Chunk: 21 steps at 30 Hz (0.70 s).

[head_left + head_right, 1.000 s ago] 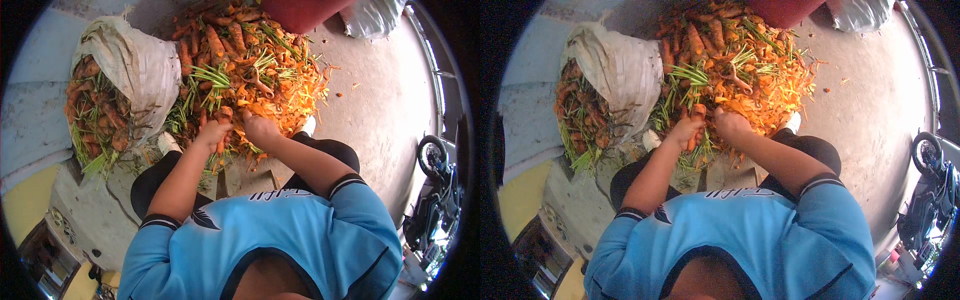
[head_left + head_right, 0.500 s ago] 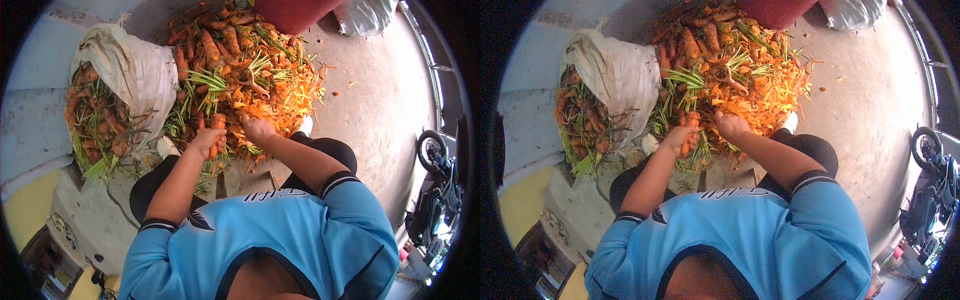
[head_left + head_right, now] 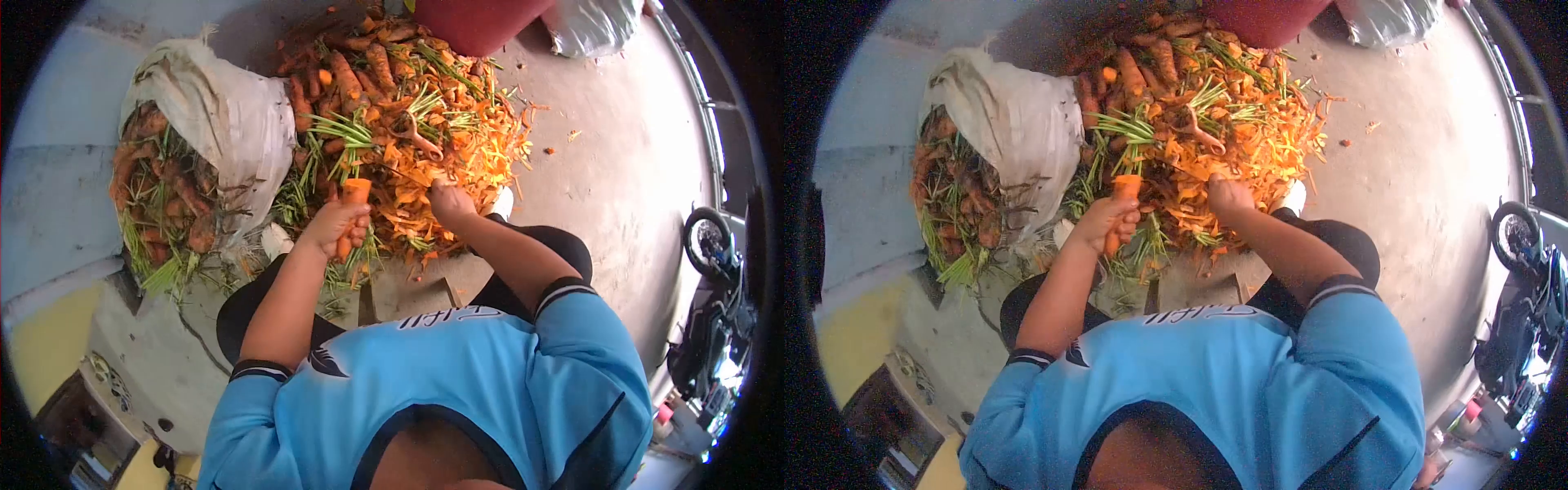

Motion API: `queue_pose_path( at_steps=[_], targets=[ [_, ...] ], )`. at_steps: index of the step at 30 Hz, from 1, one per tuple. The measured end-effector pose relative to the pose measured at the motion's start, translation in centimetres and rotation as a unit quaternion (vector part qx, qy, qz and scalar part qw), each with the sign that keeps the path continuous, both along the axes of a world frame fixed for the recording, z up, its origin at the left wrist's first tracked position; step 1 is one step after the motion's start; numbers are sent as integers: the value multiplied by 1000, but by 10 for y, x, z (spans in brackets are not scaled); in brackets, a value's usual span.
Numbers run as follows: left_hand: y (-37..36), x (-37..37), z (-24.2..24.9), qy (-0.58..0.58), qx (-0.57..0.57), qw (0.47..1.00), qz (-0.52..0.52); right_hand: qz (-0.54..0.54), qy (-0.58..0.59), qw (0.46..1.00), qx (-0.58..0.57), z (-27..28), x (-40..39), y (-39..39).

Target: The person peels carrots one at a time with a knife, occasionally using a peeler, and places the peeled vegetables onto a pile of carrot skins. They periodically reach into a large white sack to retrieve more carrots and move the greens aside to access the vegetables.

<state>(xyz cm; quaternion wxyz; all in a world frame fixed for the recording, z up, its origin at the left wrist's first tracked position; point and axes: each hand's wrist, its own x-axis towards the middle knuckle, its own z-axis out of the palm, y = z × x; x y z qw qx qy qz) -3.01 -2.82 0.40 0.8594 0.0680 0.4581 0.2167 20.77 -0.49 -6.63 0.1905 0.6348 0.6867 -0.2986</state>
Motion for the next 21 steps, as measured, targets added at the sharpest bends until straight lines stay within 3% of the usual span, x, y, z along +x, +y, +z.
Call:
queue_pose_path(
  at_steps=[4, 5, 11, 14, 18, 21],
  targets=[
    [-3, 0, -4, 29, 123, 992, -21, 46, 48, 998, 11, 47, -23, 12],
    [-2, -2, -5, 53, 134, 989, -46, -41, 71, 997, -1, 31, -19, 15],
    [-3, 2, -6, 86, 231, 969, -20, -54, 52, 997, -6, 1, -9, 26],
    [2, 4, -11, 79, 193, 978, -21, -37, 28, 999, -16, 3, -11, 28],
    [8, 6, -15, 94, 90, 988, 82, -24, 28, 999, -23, -1, -11, 34],
    [7, 6, -20, 118, 65, 980, 146, -1, 8, 992, 125, -6, -9, 38]
  ],
)
